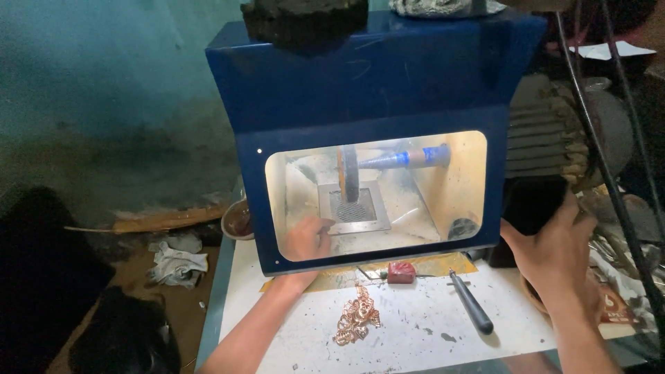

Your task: Polishing small jewelry components using a stationary polishing machine and a handheld rotary tool inside a protective enclosure.

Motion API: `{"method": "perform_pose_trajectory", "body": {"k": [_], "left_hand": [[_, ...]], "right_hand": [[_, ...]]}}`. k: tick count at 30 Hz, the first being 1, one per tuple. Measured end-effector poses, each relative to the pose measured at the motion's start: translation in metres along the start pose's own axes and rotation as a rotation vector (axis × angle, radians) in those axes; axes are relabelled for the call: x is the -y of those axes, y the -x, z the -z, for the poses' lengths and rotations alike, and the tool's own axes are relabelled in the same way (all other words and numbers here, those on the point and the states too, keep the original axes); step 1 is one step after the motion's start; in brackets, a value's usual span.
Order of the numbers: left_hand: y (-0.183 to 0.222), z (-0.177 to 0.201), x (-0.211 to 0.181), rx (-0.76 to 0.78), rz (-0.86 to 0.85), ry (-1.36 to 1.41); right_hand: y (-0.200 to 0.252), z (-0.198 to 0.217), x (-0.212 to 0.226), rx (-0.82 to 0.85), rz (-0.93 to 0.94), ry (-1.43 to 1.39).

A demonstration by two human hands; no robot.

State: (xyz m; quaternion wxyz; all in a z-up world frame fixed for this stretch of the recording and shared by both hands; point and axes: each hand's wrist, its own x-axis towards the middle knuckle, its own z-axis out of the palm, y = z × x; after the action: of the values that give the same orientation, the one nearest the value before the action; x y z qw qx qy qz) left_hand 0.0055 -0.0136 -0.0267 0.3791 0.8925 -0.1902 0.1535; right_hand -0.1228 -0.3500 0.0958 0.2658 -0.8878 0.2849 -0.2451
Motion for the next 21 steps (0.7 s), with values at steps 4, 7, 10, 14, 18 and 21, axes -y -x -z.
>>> {"method": "perform_pose_trajectory", "body": {"k": [4, 7, 10, 14, 18, 21], "left_hand": [[-0.001, 0.0, -0.001, 0.006, 0.009, -0.014], [-0.001, -0.002, 0.0, 0.011, 0.02, -0.018], [-0.001, -0.003, 0.0, 0.007, 0.018, -0.016], [-0.001, 0.006, -0.011, 0.063, 0.069, -0.036], [-0.002, 0.003, -0.01, 0.09, 0.114, -0.053], [-0.001, 0.004, -0.01, 0.062, 0.069, -0.024]], "right_hand": [[0.0, 0.001, 0.002, 0.013, -0.022, -0.019], [0.001, 0.002, 0.002, 0.02, -0.022, -0.033], [-0.001, 0.001, -0.005, -0.001, 0.002, -0.032], [0.002, 0.015, 0.016, 0.085, -0.119, 0.006], [-0.003, 0.008, 0.007, 0.045, -0.083, 0.026], [-0.004, 0.005, 0.001, 0.046, -0.082, 0.014]]}}
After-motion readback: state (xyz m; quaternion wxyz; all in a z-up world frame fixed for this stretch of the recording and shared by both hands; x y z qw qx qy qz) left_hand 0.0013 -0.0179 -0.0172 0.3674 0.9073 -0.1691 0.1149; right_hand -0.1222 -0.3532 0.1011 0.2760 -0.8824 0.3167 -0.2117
